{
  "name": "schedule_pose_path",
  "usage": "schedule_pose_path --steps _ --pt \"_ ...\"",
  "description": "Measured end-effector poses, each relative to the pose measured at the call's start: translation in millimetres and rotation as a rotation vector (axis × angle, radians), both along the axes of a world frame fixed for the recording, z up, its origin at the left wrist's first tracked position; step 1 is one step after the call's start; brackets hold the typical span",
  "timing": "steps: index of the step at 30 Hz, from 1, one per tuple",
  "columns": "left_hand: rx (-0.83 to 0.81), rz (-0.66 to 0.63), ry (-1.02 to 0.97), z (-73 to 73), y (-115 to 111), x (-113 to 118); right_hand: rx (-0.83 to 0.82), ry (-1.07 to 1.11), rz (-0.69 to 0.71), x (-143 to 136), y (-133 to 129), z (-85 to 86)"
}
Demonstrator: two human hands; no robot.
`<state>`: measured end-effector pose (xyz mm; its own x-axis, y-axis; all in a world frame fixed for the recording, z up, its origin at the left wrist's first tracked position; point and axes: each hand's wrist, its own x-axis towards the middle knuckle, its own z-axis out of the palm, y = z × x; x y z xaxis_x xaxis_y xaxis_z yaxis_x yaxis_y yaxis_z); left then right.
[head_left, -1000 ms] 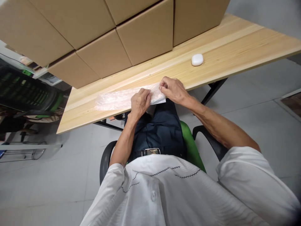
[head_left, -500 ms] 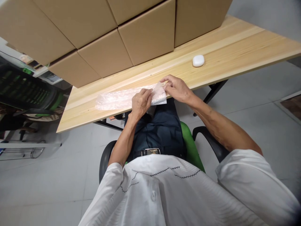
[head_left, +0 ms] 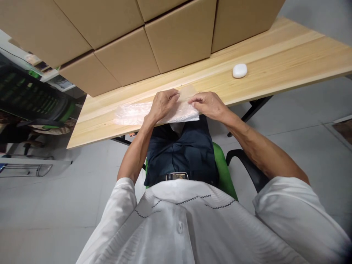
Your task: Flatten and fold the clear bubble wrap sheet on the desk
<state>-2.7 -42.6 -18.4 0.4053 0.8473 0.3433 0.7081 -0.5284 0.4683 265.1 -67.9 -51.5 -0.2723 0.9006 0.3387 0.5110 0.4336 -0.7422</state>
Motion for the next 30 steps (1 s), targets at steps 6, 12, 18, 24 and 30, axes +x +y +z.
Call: schedule_pose_path --steps 6,12,18,24,30 --pt "0.084 -0.014 0.043 11.0 3 -5 0.003 -0.029 -0.023 -3 2 3.3" --pt "0.206 0.019 0.177 -3.0 -20 3 -0.02 -0.015 -0.051 -4 4 5.1" --pt "0.271 0.049 0.279 -33.6 -43 17 -0.026 -0.016 -0.063 -1 7 4.1" --pt "0.256 0.073 0.276 -60.1 -52 30 0.01 -0.014 -0.095 5 13 -3.7" --pt "0.241 0.083 0.281 -68.1 -55 34 0.09 -0.075 -0.181 12 20 -23.8"
